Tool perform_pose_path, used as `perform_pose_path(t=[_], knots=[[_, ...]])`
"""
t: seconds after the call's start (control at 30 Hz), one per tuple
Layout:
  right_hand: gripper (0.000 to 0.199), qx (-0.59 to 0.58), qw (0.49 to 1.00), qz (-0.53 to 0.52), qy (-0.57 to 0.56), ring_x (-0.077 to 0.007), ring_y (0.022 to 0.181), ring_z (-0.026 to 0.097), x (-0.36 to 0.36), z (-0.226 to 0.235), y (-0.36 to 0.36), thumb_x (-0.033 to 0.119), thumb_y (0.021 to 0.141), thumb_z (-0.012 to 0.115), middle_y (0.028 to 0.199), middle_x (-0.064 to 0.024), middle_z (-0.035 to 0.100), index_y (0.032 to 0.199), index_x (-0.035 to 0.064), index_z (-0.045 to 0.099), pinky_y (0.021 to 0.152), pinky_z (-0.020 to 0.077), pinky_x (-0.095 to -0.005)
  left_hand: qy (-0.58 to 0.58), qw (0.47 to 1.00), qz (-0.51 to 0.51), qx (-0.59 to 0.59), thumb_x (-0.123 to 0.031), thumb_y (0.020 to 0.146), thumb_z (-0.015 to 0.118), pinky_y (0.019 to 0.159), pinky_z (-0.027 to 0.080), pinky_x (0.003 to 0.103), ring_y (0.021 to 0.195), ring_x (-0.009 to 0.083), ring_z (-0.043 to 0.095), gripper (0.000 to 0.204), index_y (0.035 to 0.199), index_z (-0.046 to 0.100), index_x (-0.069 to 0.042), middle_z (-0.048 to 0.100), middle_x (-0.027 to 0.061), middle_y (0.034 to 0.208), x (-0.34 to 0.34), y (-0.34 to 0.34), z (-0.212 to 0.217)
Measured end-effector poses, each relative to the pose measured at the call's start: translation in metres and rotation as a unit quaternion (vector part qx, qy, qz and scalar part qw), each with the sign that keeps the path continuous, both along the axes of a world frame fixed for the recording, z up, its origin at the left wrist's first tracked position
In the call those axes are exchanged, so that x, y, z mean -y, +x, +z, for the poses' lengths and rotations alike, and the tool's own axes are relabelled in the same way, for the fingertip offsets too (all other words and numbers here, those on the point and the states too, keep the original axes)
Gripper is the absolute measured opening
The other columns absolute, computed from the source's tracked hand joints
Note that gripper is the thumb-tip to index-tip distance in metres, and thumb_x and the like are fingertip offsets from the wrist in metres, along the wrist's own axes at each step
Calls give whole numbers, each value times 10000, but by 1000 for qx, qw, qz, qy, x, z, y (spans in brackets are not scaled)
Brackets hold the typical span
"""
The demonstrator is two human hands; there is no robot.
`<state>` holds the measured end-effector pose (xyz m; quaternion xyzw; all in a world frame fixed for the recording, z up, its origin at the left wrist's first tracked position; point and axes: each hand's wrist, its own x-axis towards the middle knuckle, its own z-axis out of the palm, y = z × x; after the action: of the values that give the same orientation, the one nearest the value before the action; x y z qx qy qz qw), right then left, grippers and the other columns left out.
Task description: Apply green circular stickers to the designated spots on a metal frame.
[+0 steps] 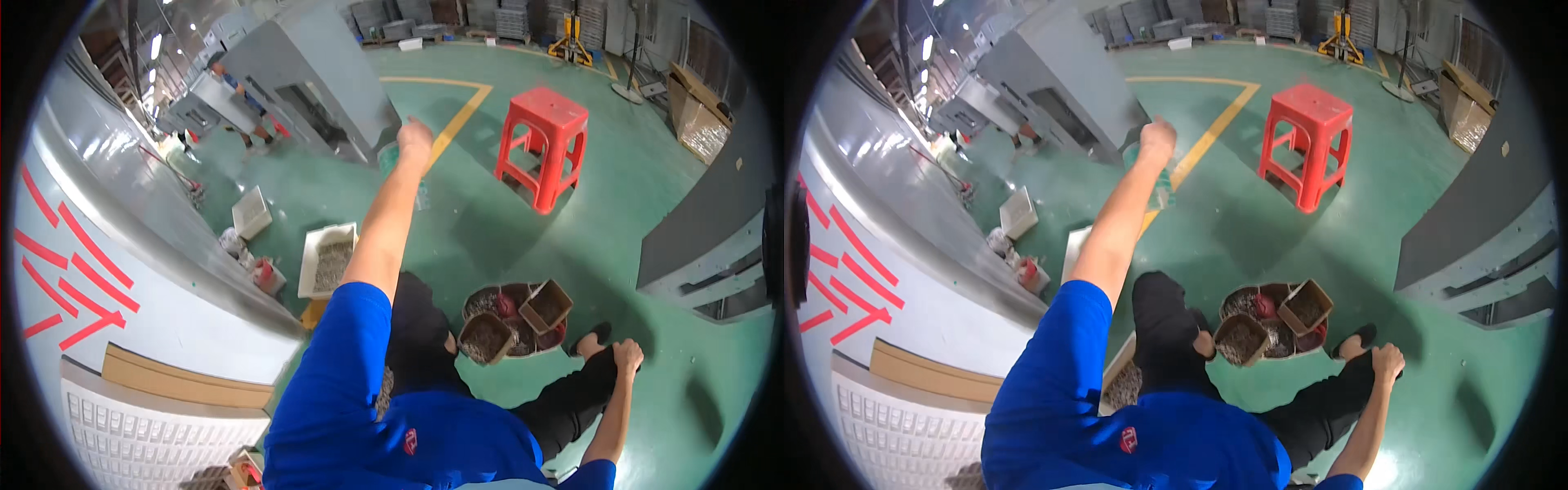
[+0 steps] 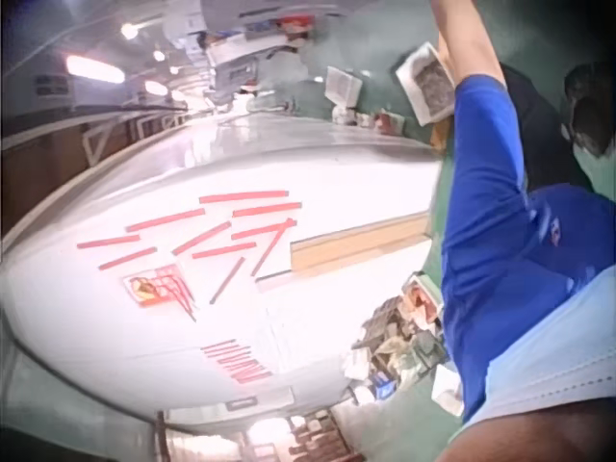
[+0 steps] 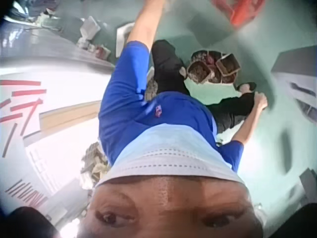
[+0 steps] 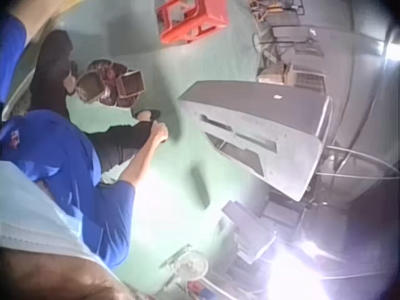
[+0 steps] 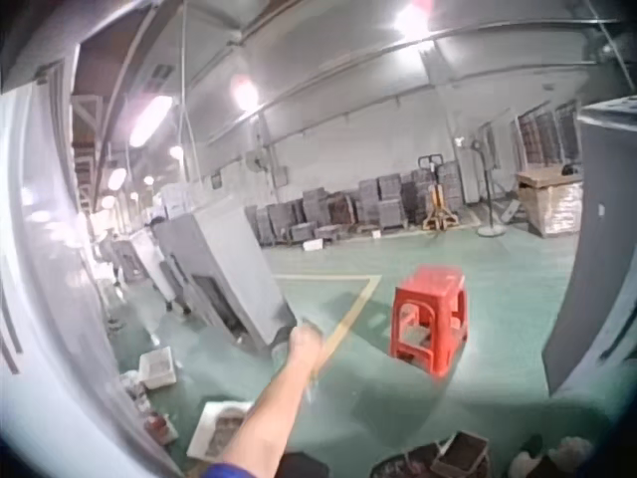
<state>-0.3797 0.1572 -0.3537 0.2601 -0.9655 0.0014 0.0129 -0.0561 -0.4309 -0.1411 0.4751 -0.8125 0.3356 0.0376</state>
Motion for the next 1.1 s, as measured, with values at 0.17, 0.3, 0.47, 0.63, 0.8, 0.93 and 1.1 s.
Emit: perform_pose_path(t=[0.17,0.3,0.47,0.63,0.8,0.93,1.1], knots=[[286,-8,1000,-16,11,-372,837,630,0,4,-4,253,671,596,841,-211,651,776,-3,667,753,493,-450,4,994,34,105,-160,824,520,705,528,311,1047,212,589,287,1061,650,-65,582,119,1172,21,6,49],[283,1,1000,3,29,-363,824,635,14,11,-2,253,678,602,832,-209,652,775,-5,668,745,497,-440,29,985,87,148,-138,774,559,427,447,321,916,229,641,266,1006,686,-113,638,115,1077,9,8,39],[289,-7,999,11,42,-352,813,641,15,8,-2,270,694,609,835,-205,655,774,-2,662,725,504,-434,148,937,199,248,-164,757,592,496,475,361,941,264,644,282,1021,691,-141,621,118,1142,-37,-20,22],[294,-31,998,49,28,-364,801,638,11,-1,-5,276,703,604,829,-205,650,771,-6,647,728,504,-436,248,944,63,206,-221,742,615,658,532,360,955,279,643,445,1158,608,-62,635,137,1100,-46,9,-23],[301,-28,998,35,34,-372,804,635,2,-5,-11,280,718,601,826,-211,647,779,-12,643,737,503,-441,98,988,121,-16,-109,790,550,724,537,368,885,266,661,596,1315,358,95,378,291,1339,-57,66,-49],[328,-7,997,51,49,-372,822,634,9,3,-5,301,732,602,856,-212,647,815,-14,638,742,502,-444,39,982,127,-132,-79,794,533,667,540,323,867,267,667,642,1348,272,114,361,351,1313,-68,116,-29],[314,3,997,53,61,-368,832,634,13,8,0,286,745,576,856,-203,651,839,-8,633,751,501,-439,74,988,119,-72,-107,787,556,637,547,286,829,225,669,420,1148,511,103,618,206,1026,-64,148,-41]])
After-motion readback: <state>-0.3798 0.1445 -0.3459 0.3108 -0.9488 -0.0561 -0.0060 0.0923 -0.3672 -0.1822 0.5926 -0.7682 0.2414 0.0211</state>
